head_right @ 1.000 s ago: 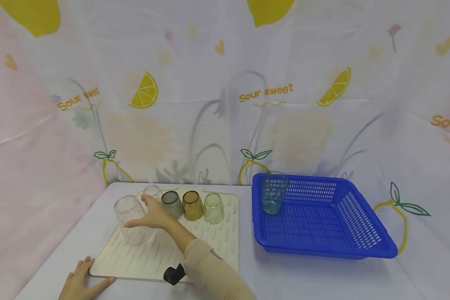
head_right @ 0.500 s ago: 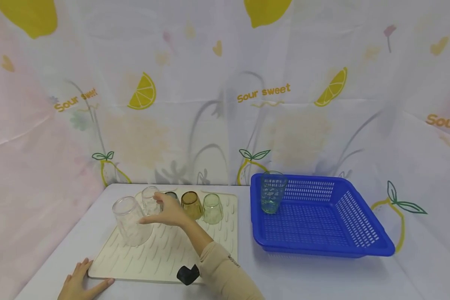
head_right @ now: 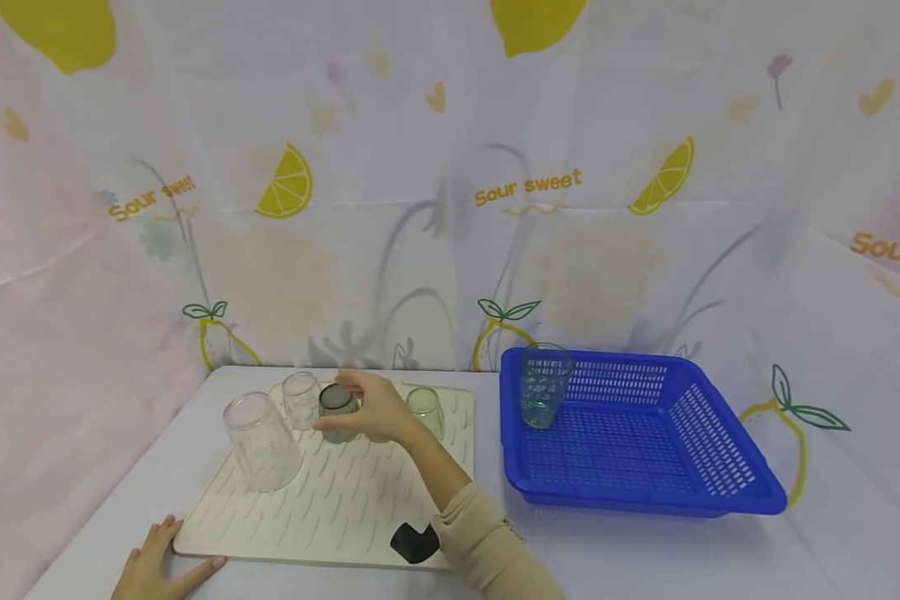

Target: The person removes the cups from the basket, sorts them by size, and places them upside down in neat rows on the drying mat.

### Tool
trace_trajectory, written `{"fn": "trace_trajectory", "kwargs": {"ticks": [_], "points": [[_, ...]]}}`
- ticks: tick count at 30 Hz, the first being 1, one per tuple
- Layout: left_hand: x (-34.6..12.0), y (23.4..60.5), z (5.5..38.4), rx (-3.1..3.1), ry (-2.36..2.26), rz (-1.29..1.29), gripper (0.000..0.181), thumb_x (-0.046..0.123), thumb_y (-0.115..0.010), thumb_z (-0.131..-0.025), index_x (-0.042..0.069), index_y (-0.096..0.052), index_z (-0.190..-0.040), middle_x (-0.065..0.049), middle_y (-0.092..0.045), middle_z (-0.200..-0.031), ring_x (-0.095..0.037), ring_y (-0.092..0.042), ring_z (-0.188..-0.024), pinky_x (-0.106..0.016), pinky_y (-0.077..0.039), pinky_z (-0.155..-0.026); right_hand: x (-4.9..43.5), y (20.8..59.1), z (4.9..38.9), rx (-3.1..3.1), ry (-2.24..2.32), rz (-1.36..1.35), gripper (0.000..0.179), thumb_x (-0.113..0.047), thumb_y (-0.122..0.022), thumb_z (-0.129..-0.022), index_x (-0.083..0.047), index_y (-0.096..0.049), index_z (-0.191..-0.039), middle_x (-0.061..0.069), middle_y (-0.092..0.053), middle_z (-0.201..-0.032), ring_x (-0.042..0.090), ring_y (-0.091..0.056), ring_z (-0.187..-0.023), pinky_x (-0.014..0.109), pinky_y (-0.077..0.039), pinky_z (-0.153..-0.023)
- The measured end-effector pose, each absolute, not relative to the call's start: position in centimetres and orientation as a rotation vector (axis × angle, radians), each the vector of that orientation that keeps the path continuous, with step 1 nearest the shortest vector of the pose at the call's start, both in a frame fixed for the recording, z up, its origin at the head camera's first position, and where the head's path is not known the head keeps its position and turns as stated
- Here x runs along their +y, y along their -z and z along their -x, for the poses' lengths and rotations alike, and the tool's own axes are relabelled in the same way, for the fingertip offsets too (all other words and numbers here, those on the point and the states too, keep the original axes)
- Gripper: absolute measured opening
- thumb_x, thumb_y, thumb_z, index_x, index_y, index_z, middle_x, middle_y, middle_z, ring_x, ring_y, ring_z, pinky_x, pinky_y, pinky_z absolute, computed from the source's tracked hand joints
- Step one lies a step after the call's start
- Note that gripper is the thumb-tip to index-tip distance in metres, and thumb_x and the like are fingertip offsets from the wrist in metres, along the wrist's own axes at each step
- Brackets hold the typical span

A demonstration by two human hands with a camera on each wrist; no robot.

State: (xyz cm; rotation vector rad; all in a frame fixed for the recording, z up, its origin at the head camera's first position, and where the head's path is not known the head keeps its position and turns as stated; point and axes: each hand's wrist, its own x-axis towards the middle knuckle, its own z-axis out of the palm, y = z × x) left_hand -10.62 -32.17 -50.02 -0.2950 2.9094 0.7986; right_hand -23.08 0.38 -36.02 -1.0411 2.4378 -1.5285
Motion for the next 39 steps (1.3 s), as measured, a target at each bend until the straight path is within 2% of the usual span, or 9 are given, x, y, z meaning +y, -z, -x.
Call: {"fn": "trace_trajectory", "kwargs": {"ticks": [4, 11, 18, 27, 33, 39], "points": [[-32.3, 50.5, 10.6, 2.959, -0.81, 0.272, 0.101, 0.049, -0.072, -0.076, -0.021, -0.025, -0.132, -0.048, -0.012, -0.138, -0.061, -0.009, -0.129, -0.073, -0.006, -0.103, 2.2, 35.4, 23.1, 2.441, 1.546, 1.052, 0.077, -0.016, -0.078, -0.078, 0.002, -0.038, -0.141, 0.019, -0.048, -0.138, 0.03, -0.047, -0.127, 0.043, -0.041, -0.105], [-32.5, 51.0, 10.6, 2.977, -0.832, 0.268, 0.1, 0.048, -0.073, -0.075, -0.02, -0.026, -0.132, -0.048, -0.013, -0.138, -0.061, -0.009, -0.129, -0.074, -0.006, -0.102, 5.3, 34.3, 23.3, 2.468, 1.573, 1.013, 0.076, -0.017, -0.076, -0.08, 0.004, -0.036, -0.141, 0.019, -0.044, -0.142, 0.03, -0.042, -0.131, 0.037, -0.037, -0.108], [-32.5, 50.8, 10.6, 2.945, -0.825, 0.283, 0.101, 0.049, -0.072, -0.076, -0.021, -0.024, -0.132, -0.048, -0.01, -0.138, -0.06, -0.006, -0.13, -0.073, -0.004, -0.103, 8.6, 33.8, 23.7, 2.509, 1.608, 0.894, 0.081, -0.02, -0.075, -0.081, 0.002, -0.031, -0.144, 0.019, -0.041, -0.144, 0.033, -0.039, -0.133, 0.041, -0.034, -0.11], [-32.3, 50.4, 10.6, 2.921, -0.836, 0.296, 0.103, 0.049, -0.072, -0.076, -0.021, -0.022, -0.133, -0.047, -0.008, -0.139, -0.059, -0.005, -0.131, -0.072, -0.002, -0.104, 12.6, 33.2, 24.3, 2.633, 1.611, 0.777, 0.082, -0.024, -0.077, -0.08, 0.002, -0.032, -0.144, 0.019, -0.041, -0.144, 0.034, -0.038, -0.133, 0.042, -0.034, -0.11], [-32.1, 49.9, 10.7, 2.88, -0.796, 0.324, 0.103, 0.05, -0.071, -0.077, -0.021, -0.022, -0.134, -0.046, -0.006, -0.14, -0.058, -0.003, -0.132, -0.069, 0.001, -0.107, 15.2, 33.4, 25.1, 2.709, 1.668, 0.724, 0.076, -0.017, -0.075, -0.081, 0.007, -0.035, -0.14, 0.025, -0.042, -0.141, 0.037, -0.039, -0.131, 0.044, -0.034, -0.11], [-31.9, 49.5, 10.6, 2.868, -0.778, 0.324, 0.104, 0.05, -0.07, -0.077, -0.021, -0.021, -0.133, -0.046, -0.006, -0.14, -0.059, -0.003, -0.131, -0.069, 0.0, -0.107, 17.7, 33.4, 25.6, 2.748, 1.64, 0.628, 0.073, -0.019, -0.071, -0.085, 0.006, -0.033, -0.142, 0.026, -0.038, -0.143, 0.039, -0.037, -0.132, 0.047, -0.033, -0.11]]}}
